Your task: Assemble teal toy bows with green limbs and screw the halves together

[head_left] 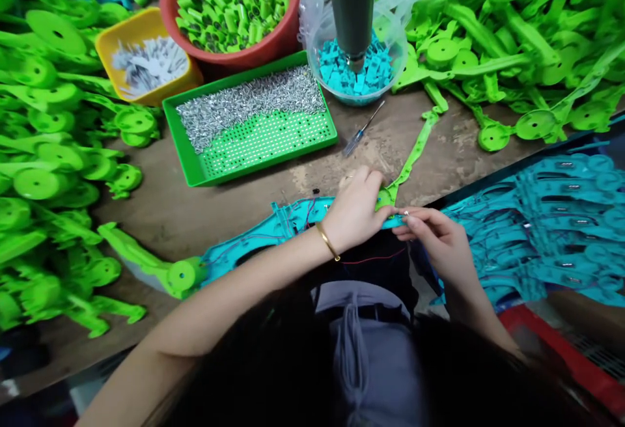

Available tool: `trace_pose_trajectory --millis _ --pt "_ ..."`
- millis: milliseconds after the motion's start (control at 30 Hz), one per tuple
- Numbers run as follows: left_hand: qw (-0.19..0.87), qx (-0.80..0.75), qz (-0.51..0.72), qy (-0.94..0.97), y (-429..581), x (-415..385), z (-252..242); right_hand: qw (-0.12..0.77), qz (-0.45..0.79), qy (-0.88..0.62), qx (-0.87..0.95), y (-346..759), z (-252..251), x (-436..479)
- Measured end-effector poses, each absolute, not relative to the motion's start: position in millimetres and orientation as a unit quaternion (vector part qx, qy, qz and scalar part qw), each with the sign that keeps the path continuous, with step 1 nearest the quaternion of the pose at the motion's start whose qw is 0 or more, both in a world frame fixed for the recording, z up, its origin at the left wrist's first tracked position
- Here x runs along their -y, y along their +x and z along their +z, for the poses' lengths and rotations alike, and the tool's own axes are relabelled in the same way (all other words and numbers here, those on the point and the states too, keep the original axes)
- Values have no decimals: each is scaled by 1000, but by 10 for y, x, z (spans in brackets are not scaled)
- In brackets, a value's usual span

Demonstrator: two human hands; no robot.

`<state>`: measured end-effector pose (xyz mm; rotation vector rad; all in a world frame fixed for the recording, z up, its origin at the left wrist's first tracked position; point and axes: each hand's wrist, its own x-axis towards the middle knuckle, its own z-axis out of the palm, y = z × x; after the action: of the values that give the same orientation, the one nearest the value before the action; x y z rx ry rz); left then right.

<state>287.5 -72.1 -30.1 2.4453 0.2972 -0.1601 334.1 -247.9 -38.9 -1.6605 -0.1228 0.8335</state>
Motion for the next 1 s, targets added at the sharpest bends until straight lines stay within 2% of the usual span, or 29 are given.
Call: trace_pose_trajectory --millis 133,267,367,433,500,600,800,1000 --pt "337 -94 -42 936 2838 663 -256 563 338 -742 132 3380 -257 2598" --pt "460 -61 54 884 2748 660 -9 502 293 -774 253 3420 2 2743" --pt "634 -44 0 772 2752 799 141 566 314 -719 252 3438 97 2683" --pt "729 -69 -53 679 2812 888 164 620 262 -707 220 3507 74 2570" --pt "762 -118 -65 633 2917 920 134 644 189 -716 191 3647 -2 2446" --pt "707 -174 -7 685 3129 863 45 669 151 -706 177 3942 -146 2301" --pt "533 -204 111 813 3490 774 -131 697 247 -661 124 4357 -297 2170" --pt "484 -221 127 837 3595 780 -211 704 314 -621 141 4495 -299 2233"
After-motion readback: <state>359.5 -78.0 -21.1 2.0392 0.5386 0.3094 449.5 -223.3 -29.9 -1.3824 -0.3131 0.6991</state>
